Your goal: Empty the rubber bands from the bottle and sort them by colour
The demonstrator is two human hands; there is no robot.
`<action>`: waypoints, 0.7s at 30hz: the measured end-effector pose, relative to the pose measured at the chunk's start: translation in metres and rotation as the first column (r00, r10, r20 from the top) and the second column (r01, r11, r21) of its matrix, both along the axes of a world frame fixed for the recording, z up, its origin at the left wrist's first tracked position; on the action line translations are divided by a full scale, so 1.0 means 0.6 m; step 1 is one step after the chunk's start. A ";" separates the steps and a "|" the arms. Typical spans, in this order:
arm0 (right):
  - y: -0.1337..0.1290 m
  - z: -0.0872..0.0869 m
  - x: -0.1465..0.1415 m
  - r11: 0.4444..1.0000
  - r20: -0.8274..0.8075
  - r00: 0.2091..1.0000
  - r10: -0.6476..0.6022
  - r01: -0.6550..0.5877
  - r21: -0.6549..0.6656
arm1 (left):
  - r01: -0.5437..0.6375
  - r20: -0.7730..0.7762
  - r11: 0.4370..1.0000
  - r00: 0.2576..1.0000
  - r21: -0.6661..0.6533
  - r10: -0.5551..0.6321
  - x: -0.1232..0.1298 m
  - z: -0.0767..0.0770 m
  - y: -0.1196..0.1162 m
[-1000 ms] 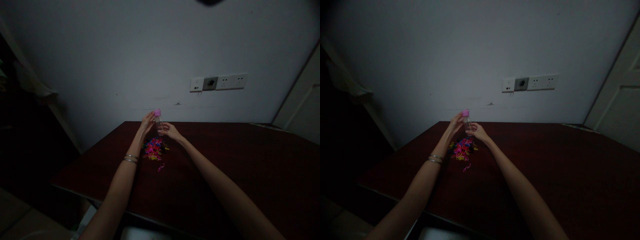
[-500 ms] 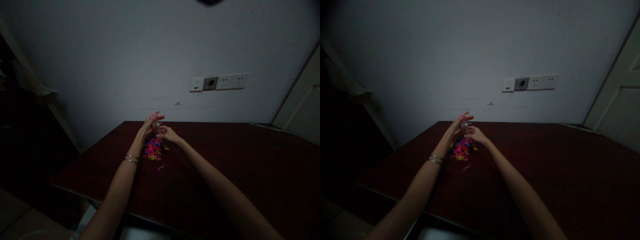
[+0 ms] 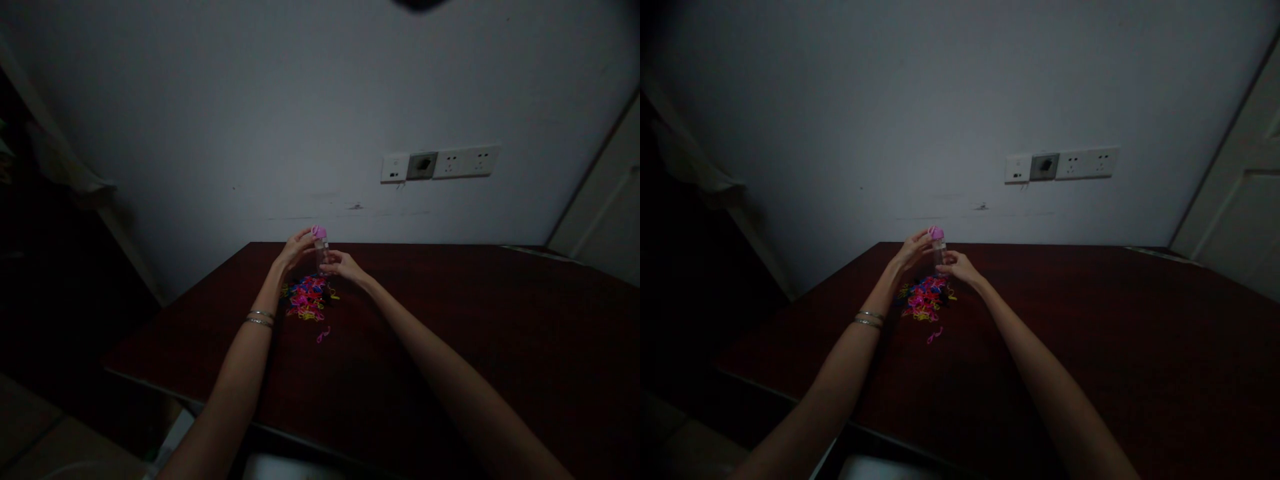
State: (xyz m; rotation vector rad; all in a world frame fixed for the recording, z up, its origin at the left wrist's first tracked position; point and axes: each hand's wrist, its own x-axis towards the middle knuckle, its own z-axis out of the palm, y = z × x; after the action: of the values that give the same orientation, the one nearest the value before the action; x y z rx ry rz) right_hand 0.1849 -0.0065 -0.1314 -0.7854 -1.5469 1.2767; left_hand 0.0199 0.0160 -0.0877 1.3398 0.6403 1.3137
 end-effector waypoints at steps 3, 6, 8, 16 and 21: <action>-0.006 0.002 -0.004 0.999 0.034 0.998 0.043 -0.043 0.000 | -0.046 -0.034 0.999 0.998 -0.008 0.045 0.006 0.001 -0.001; -0.012 0.005 -0.006 0.998 0.042 0.998 0.048 -0.047 -0.041 | -0.004 -0.012 1.000 1.000 -0.018 0.004 0.010 0.001 -0.005; -0.016 0.008 -0.006 0.996 0.039 0.997 0.065 -0.063 -0.065 | 0.050 0.016 0.998 0.999 -0.027 -0.050 0.010 0.002 -0.009; -0.001 0.006 -0.013 0.995 0.074 0.992 0.103 -0.103 -0.005 | 0.227 0.154 0.972 0.964 -0.058 -0.216 -0.008 -0.006 -0.013; 0.062 -0.031 -0.021 0.984 0.078 0.984 -0.163 0.156 0.091 | 0.145 0.195 0.986 0.972 -0.081 -0.127 -0.023 -0.014 0.003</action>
State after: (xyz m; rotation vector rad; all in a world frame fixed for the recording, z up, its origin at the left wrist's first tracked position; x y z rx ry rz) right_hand 0.1724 0.0305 -0.1498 -0.8998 -1.5614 1.0658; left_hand 0.0060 0.0176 -0.0963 1.1452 0.4649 1.2655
